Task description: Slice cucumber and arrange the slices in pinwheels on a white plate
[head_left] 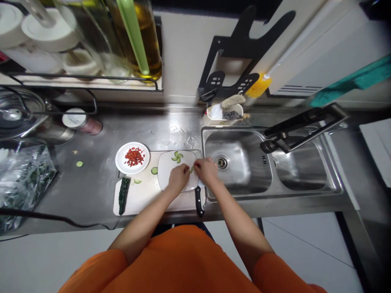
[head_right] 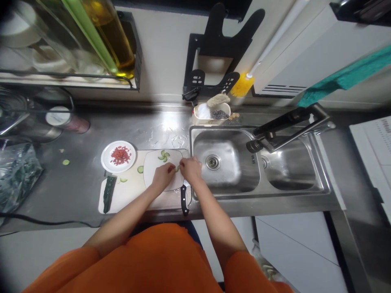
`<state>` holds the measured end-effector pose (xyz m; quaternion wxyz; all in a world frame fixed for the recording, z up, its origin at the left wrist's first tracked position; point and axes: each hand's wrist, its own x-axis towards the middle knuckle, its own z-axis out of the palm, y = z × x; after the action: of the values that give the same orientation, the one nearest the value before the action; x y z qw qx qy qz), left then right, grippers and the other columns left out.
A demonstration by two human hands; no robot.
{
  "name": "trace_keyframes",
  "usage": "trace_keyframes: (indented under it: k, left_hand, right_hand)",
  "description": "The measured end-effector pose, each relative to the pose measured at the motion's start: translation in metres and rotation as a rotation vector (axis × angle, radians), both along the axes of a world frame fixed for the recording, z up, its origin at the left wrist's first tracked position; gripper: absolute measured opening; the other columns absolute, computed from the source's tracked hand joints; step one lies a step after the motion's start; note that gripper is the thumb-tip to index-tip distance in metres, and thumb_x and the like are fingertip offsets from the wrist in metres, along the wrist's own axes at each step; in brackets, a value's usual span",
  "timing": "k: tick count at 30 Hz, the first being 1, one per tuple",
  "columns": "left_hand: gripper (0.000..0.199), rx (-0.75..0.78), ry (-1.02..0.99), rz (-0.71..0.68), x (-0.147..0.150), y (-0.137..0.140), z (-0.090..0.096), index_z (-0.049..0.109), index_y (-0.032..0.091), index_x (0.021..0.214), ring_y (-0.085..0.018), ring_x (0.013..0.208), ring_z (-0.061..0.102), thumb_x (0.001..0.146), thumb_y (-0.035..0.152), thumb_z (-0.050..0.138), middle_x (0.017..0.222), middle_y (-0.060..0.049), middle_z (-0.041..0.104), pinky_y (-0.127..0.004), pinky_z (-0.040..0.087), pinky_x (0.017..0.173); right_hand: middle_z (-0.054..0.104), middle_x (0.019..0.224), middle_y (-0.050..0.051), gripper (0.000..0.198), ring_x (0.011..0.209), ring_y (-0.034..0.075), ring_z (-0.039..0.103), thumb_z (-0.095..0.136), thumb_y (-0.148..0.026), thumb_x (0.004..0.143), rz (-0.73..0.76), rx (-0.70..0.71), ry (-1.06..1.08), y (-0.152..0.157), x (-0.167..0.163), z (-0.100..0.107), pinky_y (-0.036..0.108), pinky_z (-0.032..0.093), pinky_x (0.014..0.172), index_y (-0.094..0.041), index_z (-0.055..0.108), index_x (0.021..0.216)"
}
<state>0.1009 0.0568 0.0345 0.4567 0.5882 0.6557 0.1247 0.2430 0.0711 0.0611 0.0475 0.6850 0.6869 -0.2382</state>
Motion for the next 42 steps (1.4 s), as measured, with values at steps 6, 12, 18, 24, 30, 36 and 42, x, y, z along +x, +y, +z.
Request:
trace_keyframes:
  k: [6, 12, 18, 24, 30, 36, 42]
  left_hand:
    - [0.019, 0.063, 0.115, -0.122, 0.003, -0.002, -0.004, 0.065, 0.019, 0.095, -0.022, 0.088, 0.059, 0.084, 0.02, 0.049, 0.091, -0.008, 0.066, -0.032, 0.041, 0.078]
    - [0.02, 0.161, 0.232, -0.175, 0.004, -0.006, -0.011, 0.064, 0.018, 0.096, -0.022, 0.091, 0.055, 0.086, 0.022, 0.047, 0.091, -0.009, 0.06, -0.032, 0.042, 0.077]
    - [0.019, 0.288, 0.235, -0.227, 0.003, -0.012, -0.015, 0.064, 0.018, 0.092, -0.022, 0.094, 0.051, 0.088, 0.023, 0.046, 0.092, -0.009, 0.057, -0.033, 0.042, 0.081]
    - [0.021, 0.361, 0.232, -0.293, -0.002, -0.016, -0.022, 0.065, 0.019, 0.092, -0.021, 0.092, 0.049, 0.089, 0.022, 0.044, 0.089, -0.008, 0.058, -0.034, 0.042, 0.084]
    - [0.027, 0.458, 0.171, -0.313, -0.009, -0.024, -0.022, 0.063, 0.02, 0.107, -0.021, 0.098, 0.05, 0.09, 0.021, 0.042, 0.104, -0.01, 0.059, -0.035, 0.042, 0.088]
    - [0.029, 0.502, 0.139, -0.402, -0.011, -0.032, -0.019, 0.061, 0.016, 0.111, -0.023, 0.098, 0.051, 0.09, 0.021, 0.041, 0.109, -0.012, 0.06, -0.039, 0.043, 0.09]
    - [0.031, 0.506, 0.192, -0.436, -0.011, -0.034, -0.02, 0.061, 0.017, 0.113, -0.023, 0.096, 0.052, 0.091, 0.02, 0.039, 0.11, -0.012, 0.06, -0.04, 0.043, 0.088]
  right_hand:
    - [0.067, 0.09, 0.005, 0.018, 0.1, 0.024, 0.046, 0.048, -0.025, 0.085, -0.01, -0.007, -0.028, -0.001, -0.001, -0.002, 0.032, 0.03, 0.074, -0.024, 0.067, 0.088]
    - [0.065, 0.097, 0.008, 0.02, 0.102, 0.025, 0.043, 0.046, -0.026, 0.089, 0.058, 0.028, -0.1, -0.004, -0.006, 0.0, 0.033, 0.03, 0.074, -0.022, 0.065, 0.093]
    - [0.061, 0.103, 0.009, 0.023, 0.104, 0.025, 0.041, 0.042, -0.029, 0.092, 0.067, 0.047, -0.134, -0.01, -0.007, -0.001, 0.033, 0.03, 0.074, -0.022, 0.064, 0.097]
    - [0.06, 0.104, 0.008, 0.027, 0.103, 0.024, 0.04, 0.038, -0.032, 0.095, -0.015, 0.107, -0.087, -0.021, -0.001, -0.005, 0.031, 0.029, 0.073, -0.023, 0.063, 0.099]
    - [0.064, 0.098, 0.008, 0.032, 0.098, 0.024, 0.045, 0.036, -0.034, 0.095, -0.031, 0.152, -0.071, -0.051, 0.004, -0.005, 0.032, 0.027, 0.072, -0.025, 0.062, 0.112]
    - [0.067, 0.091, 0.01, 0.043, 0.096, 0.025, 0.05, 0.034, -0.029, 0.096, 0.065, 0.044, -0.12, -0.069, -0.005, -0.009, 0.035, 0.026, 0.075, -0.027, 0.041, 0.138]
    - [0.067, 0.091, 0.012, 0.046, 0.098, 0.025, 0.052, 0.033, -0.028, 0.096, 0.077, 0.008, -0.162, -0.067, -0.006, -0.011, 0.036, 0.027, 0.075, -0.025, 0.036, 0.141]
